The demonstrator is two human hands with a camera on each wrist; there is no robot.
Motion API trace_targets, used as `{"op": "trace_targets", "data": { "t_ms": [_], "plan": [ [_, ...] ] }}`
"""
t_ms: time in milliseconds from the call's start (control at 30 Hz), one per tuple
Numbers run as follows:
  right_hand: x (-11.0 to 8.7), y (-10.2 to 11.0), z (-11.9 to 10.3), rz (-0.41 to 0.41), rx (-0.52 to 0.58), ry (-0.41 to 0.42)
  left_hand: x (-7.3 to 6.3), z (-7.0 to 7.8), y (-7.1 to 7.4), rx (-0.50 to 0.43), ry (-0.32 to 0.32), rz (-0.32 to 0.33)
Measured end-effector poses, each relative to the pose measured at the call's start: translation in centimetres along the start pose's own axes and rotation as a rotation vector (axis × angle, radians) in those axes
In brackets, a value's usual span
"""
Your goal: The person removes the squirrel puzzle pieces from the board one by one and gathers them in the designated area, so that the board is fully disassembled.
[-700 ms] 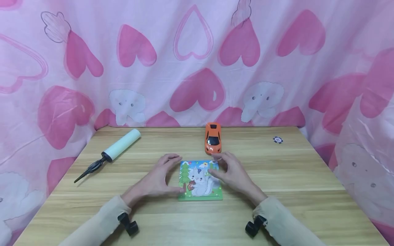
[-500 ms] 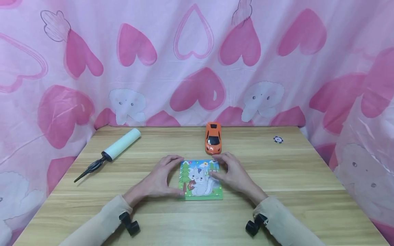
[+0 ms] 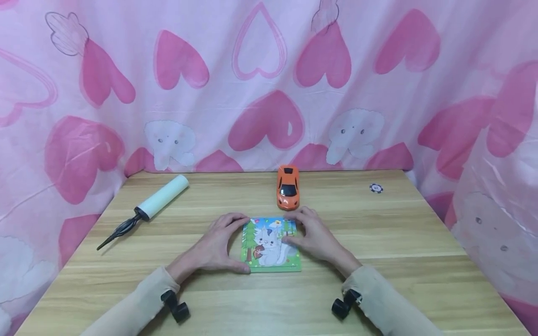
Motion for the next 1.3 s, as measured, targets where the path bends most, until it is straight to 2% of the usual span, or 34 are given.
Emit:
{"op": "trace_targets", "data": {
  "t_ms": [433, 767, 1000, 1300],
  "plan": [
    [0.14, -0.34, -0.33, -0.02, 0.008, -0.03, -0.06, -0.17, 0.2, -0.005, 0.012, 0.001],
    [0.09, -0.12, -0.05, -0.065, 0.05, -0.007, -0.07, -0.34, 0.09, -0.007, 0.021, -0.003],
    [0.27, 0.17, -0.17, -0.043, 0.047, 0.046, -0.05, -0.43, 0.11, -0.013, 0.026, 0.0],
    [0.03, 0.56, -0.15, -0.053, 0.07, 0.025, 0.04, -0.45, -0.01, -0.007, 0.019, -0.005]
  ]
}}
Point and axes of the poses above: each hand's wrist, its own x-axis towards the middle knuckle, its own y-axis out of the back of the hand, z = x × y, the point moved 10 cm from there along x, towards the middle knuckle, and after that the axes turned 2 degrees about -x, right-handed, at the moved point
